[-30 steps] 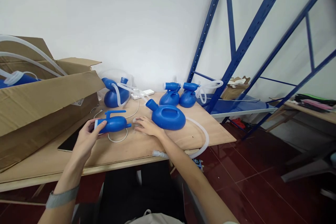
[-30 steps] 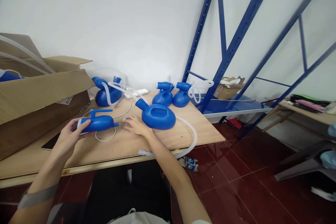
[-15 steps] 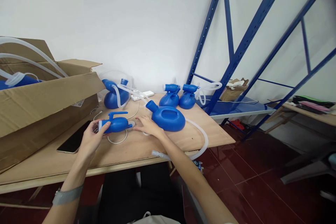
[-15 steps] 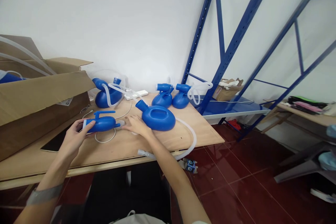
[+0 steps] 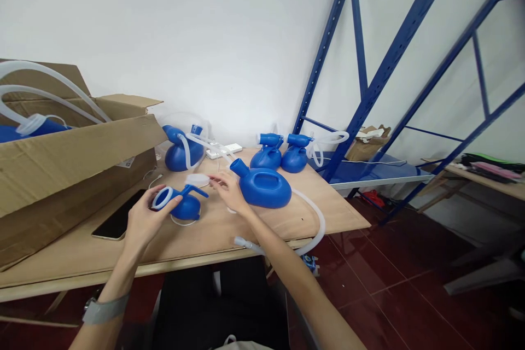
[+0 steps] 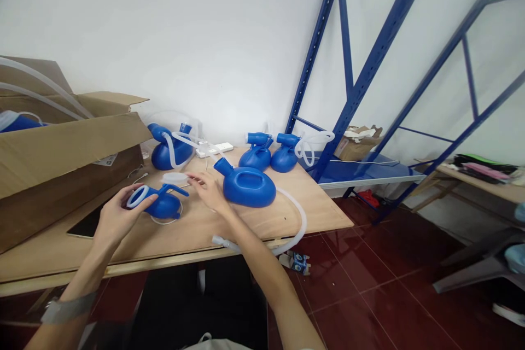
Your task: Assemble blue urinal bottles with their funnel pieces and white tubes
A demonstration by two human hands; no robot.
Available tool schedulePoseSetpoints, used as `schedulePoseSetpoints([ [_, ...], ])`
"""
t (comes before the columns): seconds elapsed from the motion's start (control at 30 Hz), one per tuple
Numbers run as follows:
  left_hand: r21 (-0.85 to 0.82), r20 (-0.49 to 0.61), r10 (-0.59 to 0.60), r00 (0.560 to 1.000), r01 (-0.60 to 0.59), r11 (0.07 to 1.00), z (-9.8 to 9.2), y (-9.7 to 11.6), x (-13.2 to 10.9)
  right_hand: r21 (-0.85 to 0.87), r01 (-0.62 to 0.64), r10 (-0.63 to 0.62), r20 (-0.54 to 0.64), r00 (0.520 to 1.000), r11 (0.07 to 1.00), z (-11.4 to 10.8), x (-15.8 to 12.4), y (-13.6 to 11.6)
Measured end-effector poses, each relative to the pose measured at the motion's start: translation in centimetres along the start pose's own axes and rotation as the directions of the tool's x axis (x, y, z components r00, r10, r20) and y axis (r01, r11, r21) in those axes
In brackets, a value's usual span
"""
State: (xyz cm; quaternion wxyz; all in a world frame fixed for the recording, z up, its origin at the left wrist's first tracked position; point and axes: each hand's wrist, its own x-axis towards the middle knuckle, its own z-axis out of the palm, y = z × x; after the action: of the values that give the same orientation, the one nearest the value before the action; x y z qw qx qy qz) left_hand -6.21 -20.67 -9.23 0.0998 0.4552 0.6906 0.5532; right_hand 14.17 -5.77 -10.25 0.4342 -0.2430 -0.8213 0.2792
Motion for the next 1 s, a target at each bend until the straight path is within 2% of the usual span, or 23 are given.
schedulePoseSetpoints([
  [0.13,-0.036,-0.027,0.14,0.99,-0.141,0.989,0.5,2.7,-1.6,-0.002,0.196,-0.196,0.063,0.979,0.981,0.7,-0.8,-3.2],
  [0.23,-0.056,-0.044,0.227,0.973,-0.229,0.972,0.8,3.5,-2.6,-0.012,0.304,-0.299,0.132,0.945,0.953,0.1,-1.2,-5.1],
  [0.37,-0.114,-0.058,0.288,0.956,-0.293,0.949,1.2,3.8,-3.3,-0.033,0.374,-0.357,0.234,0.905,0.927,-1.4,-1.4,-6.5],
  [0.47,-0.09,-0.105,0.366,0.924,-0.376,0.922,1.4,4.1,-3.5,-0.058,0.376,-0.347,0.277,0.896,0.925,-2.2,-1.5,-6.9],
  [0.57,-0.054,-0.098,0.42,0.902,-0.426,0.903,1.5,4.4,-3.7,-0.069,0.34,-0.304,0.308,0.902,0.938,-2.7,-1.8,-7.5],
  [0.63,-0.09,-0.102,0.406,0.908,-0.415,0.905,1.5,4.5,-3.8,-0.043,0.292,-0.262,0.333,0.906,0.955,-2.9,-2.2,-8.4],
  [0.8,-0.35,-0.156,0.207,0.966,-0.25,0.903,1.4,4.2,-3.5,0.042,0.098,-0.106,0.414,0.904,0.994,-2.6,-5.0,-11.1],
  [0.9,-0.492,-0.174,0.089,0.981,-0.165,0.855,1.3,4.3,-3.6,0.114,-0.099,0.058,0.316,0.947,0.989,-1.3,-7.1,-12.1],
  [1.0,-0.533,-0.173,0.095,0.98,-0.174,0.828,1.6,4.7,-4.3,0.247,-0.184,0.145,0.168,0.975,0.951,0.1,-8.3,-12.0],
])
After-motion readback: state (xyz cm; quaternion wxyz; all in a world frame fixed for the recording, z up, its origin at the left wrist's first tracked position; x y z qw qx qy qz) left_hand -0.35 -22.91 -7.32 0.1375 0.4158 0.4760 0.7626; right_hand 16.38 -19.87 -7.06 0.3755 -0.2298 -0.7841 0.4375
